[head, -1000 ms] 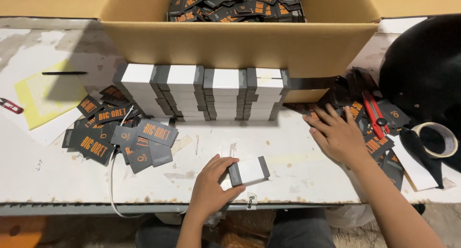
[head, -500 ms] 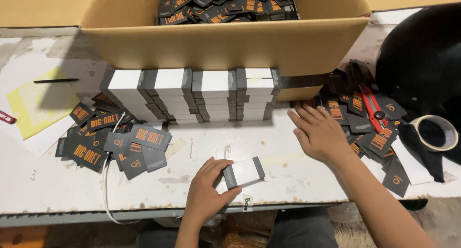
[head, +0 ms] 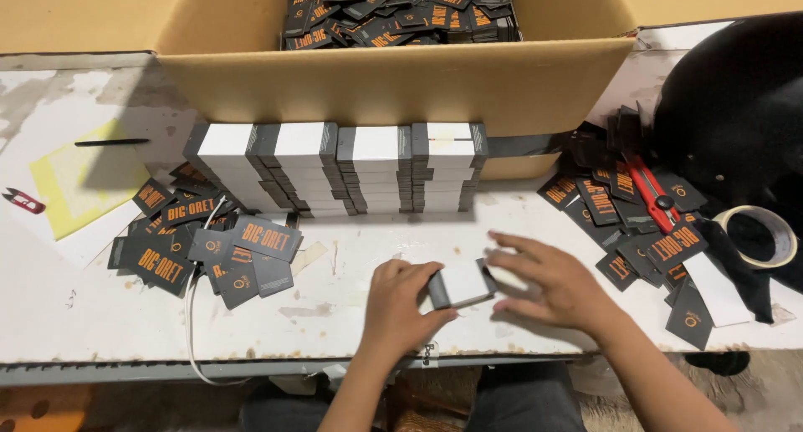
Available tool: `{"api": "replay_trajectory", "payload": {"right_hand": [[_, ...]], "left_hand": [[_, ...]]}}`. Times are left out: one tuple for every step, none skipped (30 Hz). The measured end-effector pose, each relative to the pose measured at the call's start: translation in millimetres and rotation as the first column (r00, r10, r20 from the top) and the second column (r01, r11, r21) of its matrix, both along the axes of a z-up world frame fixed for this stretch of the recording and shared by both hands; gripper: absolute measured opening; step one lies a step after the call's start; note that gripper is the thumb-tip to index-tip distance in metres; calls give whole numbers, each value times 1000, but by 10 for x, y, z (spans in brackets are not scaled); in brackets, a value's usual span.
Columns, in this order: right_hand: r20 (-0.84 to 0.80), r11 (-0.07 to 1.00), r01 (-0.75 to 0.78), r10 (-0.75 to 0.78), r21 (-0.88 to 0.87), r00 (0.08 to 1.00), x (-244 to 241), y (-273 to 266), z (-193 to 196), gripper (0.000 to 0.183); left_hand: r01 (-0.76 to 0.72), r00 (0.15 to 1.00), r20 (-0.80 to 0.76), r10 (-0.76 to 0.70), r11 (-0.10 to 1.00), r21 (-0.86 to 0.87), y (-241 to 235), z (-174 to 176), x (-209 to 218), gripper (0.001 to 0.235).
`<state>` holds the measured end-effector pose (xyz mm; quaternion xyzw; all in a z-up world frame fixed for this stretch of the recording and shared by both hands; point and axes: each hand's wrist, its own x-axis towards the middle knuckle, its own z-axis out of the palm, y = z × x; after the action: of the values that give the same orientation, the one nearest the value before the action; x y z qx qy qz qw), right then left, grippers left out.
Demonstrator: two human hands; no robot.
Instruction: The person sits on the floor and organizes small black cards with orange text. They pick up cards from a pile on the table, align them into a neat stack, and place the stack into a cardboard box filled with similar cards.
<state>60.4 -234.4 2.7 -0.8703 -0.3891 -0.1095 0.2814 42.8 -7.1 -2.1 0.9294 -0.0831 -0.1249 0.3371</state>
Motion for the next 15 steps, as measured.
{"api": "replay_trajectory", "payload": {"right_hand": [[0, 1000, 0, 0, 1, 1000, -20, 50, -51, 57], [153, 994, 91, -82, -54, 985, -27, 94, -95, 41], [306, 978, 189, -152, -93, 940, -33, 139, -138, 26], [310, 977, 191, -154, -94, 938, 20, 79, -171, 26], [384, 946, 296, -225, -135, 895, 75, 19, -204, 23], [461, 901, 401, -288, -168, 839, 138, -52, -235, 20], [466, 899, 405, -289, -168, 836, 236, -109, -231, 20], [485, 879, 441, -310, -182, 818, 307, -160, -242, 19], [504, 857, 477, -329, -196, 798, 377, -211, -256, 19], [502, 857, 477, -329, -197, 799, 449, -199, -262, 19], [462, 868, 460, -336, -186, 821, 519, -186, -266, 19], [426, 880, 444, -341, -170, 838, 613, -167, -258, 19], [428, 881, 443, -340, -167, 837, 687, -173, -314, 19], [467, 863, 454, -316, -220, 826, 767, -179, -369, 24], [504, 842, 466, -288, -271, 814, 850, -184, -426, 30]], "left_hand": [[0, 1000, 0, 0, 1000, 1, -84, -10, 12, 61], [10, 978, 208, 11, 995, -99, -174, -16, 40, 65], [46, 914, 404, 38, 980, -195, -263, -21, 67, 70], [48, 912, 408, 36, 979, -196, -284, -24, 56, 70], [10, 893, 444, 76, 982, -189, -305, -29, 48, 69], [-27, 870, 480, 114, 982, -186, -337, -36, 48, 71], [-23, 867, 485, 113, 982, -189, -339, -98, 62, 71], [-26, 869, 486, 92, 990, -140, -334, -167, 52, 61], [-29, 871, 487, 70, 995, -91, -329, -239, 42, 51], [-29, 872, 485, 70, 995, -91, -338, -255, 30, 51], [-16, 873, 485, 53, 997, -80, -346, -268, 16, 44], [-4, 871, 490, 37, 998, -68, -348, -269, 24, 37], [-5, 869, 493, 37, 998, -66, -342, -309, 22, 37], [38, 812, 584, -5, 998, -45, -335, -350, 24, 33], [79, 744, 667, -47, 997, -18, -329, -393, 31, 29]]}}
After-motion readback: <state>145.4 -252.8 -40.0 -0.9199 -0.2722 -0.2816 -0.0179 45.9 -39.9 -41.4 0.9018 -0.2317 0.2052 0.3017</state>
